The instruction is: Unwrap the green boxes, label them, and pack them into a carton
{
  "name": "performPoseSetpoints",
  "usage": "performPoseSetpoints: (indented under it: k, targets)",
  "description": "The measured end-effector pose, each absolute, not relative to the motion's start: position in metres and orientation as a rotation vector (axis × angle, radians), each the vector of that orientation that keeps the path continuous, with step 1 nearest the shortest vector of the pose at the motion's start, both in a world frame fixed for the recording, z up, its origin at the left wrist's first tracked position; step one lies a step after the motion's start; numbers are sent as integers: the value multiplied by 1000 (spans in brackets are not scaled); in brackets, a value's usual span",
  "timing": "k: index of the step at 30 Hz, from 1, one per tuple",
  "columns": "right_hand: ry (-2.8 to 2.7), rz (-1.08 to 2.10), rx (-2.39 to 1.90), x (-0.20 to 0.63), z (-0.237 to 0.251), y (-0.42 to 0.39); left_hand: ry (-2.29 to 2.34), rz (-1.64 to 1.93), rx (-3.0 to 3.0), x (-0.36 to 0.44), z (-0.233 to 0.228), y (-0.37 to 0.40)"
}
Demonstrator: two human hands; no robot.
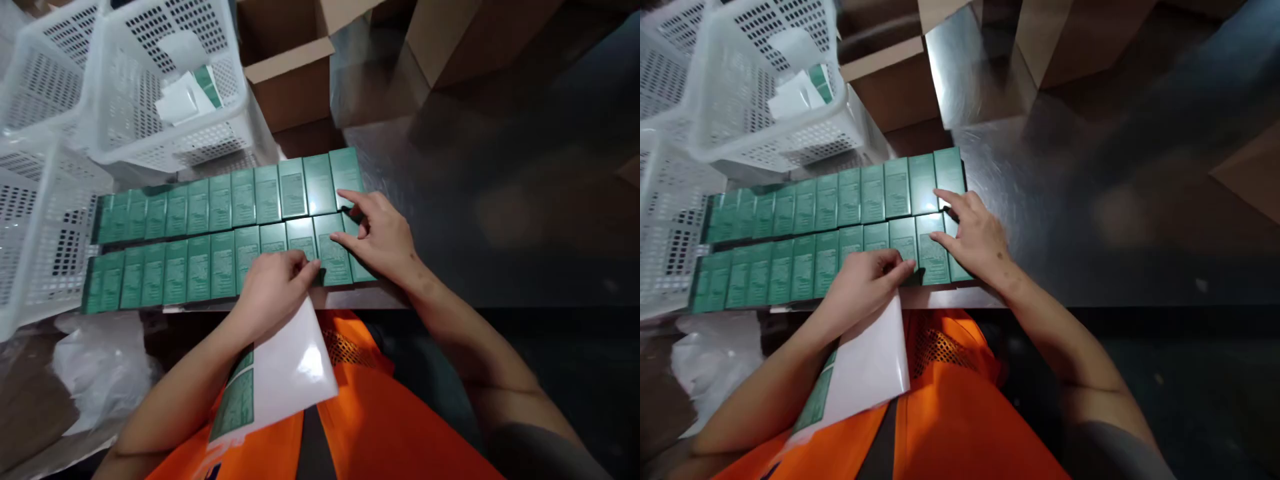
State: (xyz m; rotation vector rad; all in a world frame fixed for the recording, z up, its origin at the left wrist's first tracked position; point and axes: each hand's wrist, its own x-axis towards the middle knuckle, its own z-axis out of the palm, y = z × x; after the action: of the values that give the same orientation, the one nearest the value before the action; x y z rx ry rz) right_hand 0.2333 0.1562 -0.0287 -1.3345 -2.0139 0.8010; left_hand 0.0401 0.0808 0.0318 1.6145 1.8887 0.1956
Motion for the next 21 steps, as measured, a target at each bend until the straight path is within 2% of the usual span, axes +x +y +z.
performPoseSetpoints:
  k: [3,6,9,13,18,21]
  targets:
    - [-1876,873,-1235,237,-5,139,2174,629,1598,21,44,80]
    - [-1781,936,-1160,230,18,99,2392,890,1590,4,54,86]
    - [-1661,978,-1117,204,18,52,2494,1015,1554,-9,61,96]
    - [-1443,1215,-1001,152,-16,16,2579,1163,1485,-21,66,112]
    - [-1482,1238,-834,123,-30,27,2590,1153,1530,-37,69,117]
    - [-1499,1373,-888,133,-14,45,2267,1285,1793,-58,73,102]
